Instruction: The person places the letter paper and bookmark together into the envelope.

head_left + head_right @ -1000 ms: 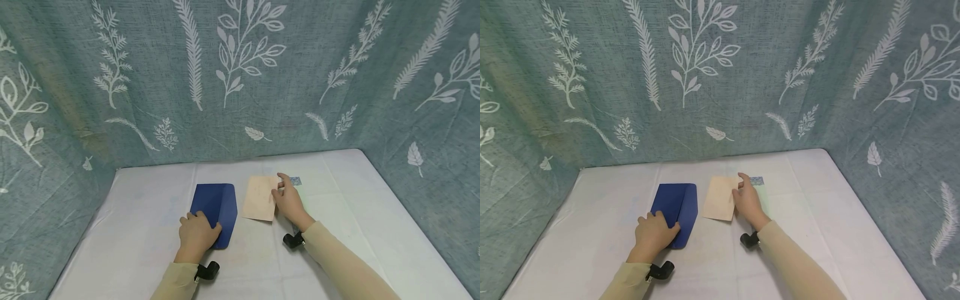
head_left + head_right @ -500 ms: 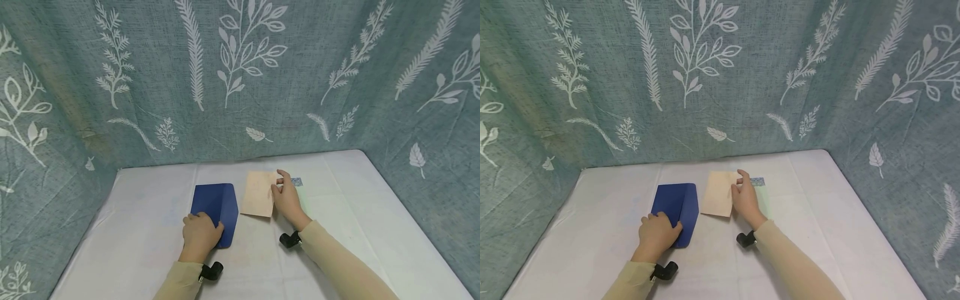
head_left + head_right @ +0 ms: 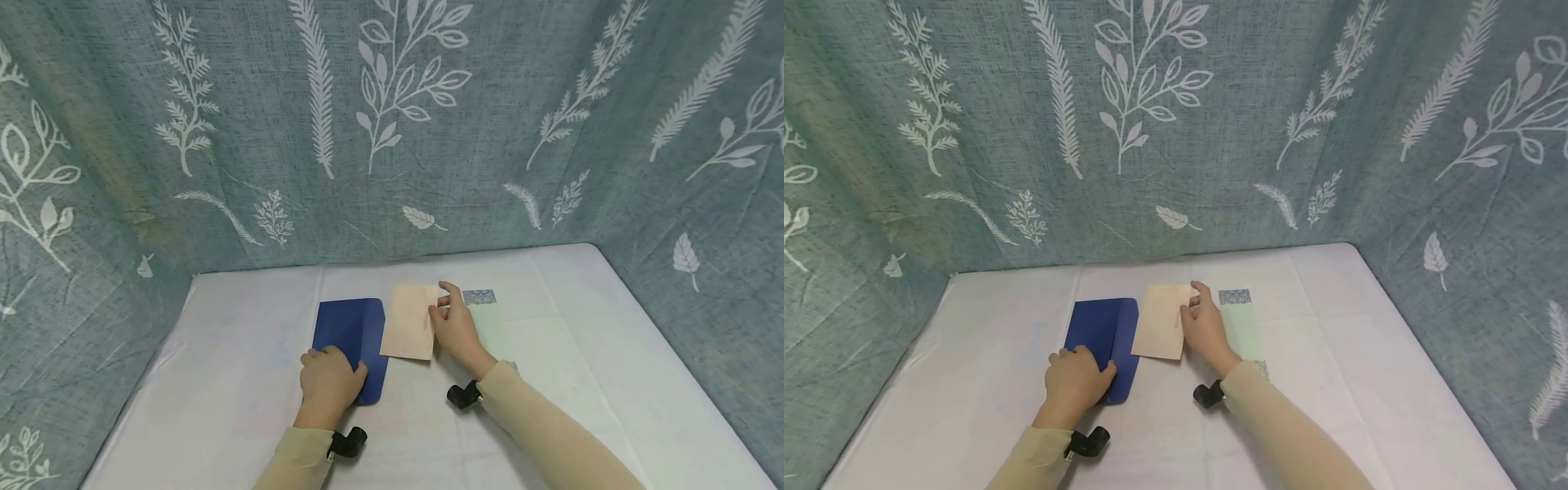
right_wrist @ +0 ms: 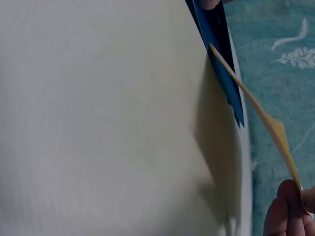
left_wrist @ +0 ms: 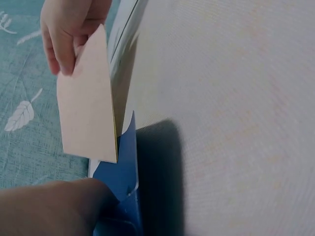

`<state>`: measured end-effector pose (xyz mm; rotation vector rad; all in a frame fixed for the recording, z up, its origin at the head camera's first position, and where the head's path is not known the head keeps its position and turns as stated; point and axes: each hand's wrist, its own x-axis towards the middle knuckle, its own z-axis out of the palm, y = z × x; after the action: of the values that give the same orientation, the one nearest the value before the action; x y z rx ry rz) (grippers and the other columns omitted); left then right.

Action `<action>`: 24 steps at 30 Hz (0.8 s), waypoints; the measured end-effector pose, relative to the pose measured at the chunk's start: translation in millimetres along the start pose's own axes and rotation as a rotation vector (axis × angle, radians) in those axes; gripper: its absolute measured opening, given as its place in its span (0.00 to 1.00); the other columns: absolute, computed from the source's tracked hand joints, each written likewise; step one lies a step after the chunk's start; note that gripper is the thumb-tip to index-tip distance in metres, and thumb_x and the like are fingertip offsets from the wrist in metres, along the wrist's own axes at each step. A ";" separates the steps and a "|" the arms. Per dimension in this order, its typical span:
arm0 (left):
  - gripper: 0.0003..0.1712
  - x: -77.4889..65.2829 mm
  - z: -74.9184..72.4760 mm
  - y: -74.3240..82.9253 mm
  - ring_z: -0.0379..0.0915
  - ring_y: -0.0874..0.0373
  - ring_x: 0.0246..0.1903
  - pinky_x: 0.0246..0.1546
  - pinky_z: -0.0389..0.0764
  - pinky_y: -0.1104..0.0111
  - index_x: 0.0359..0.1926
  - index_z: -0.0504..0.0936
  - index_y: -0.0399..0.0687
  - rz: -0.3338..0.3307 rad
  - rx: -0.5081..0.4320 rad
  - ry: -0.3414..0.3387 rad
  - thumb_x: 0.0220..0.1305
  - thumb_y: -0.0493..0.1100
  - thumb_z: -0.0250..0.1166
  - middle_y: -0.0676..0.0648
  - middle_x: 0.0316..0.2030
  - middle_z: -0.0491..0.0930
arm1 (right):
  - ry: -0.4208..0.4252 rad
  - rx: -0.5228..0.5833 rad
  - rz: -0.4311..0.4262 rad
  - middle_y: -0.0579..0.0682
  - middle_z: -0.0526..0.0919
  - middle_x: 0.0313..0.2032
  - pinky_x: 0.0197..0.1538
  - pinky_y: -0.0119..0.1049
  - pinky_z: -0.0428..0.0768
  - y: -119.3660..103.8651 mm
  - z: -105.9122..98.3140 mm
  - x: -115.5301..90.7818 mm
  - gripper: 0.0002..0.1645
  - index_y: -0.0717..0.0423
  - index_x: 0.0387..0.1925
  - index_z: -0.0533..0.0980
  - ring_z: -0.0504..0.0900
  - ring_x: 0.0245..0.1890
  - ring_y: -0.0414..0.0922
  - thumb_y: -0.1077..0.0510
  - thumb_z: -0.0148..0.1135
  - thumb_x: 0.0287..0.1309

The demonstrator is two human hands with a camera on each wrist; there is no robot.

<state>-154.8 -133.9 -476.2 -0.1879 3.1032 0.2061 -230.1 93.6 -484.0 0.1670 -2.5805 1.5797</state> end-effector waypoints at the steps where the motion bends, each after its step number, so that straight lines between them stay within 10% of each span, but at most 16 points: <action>1: 0.48 -0.1 0.0 0.4 0.68 0.28 0.47 0.31 0.80 0.50 0.55 0.67 0.13 0.001 0.000 0.001 0.60 0.61 0.60 0.14 0.49 0.67 | -0.004 -0.003 -0.001 0.54 0.75 0.41 0.26 0.38 0.74 -1.3 0.9 -0.7 0.33 0.60 0.70 0.57 0.74 0.27 0.44 0.60 0.54 0.68; 24: 0.49 -2.2 -1.8 0.7 0.68 0.26 0.48 0.29 0.81 0.50 0.55 0.68 0.13 0.017 0.036 0.024 0.60 0.62 0.59 0.14 0.50 0.68 | -0.129 0.013 0.056 0.54 0.77 0.42 0.28 0.36 0.77 -11.0 20.8 -16.5 0.40 0.62 0.72 0.54 0.78 0.30 0.41 0.60 0.60 0.63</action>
<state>-152.8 -133.2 -474.2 -0.1645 3.1302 0.1491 -212.9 70.7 -486.2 0.2070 -2.6947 1.6568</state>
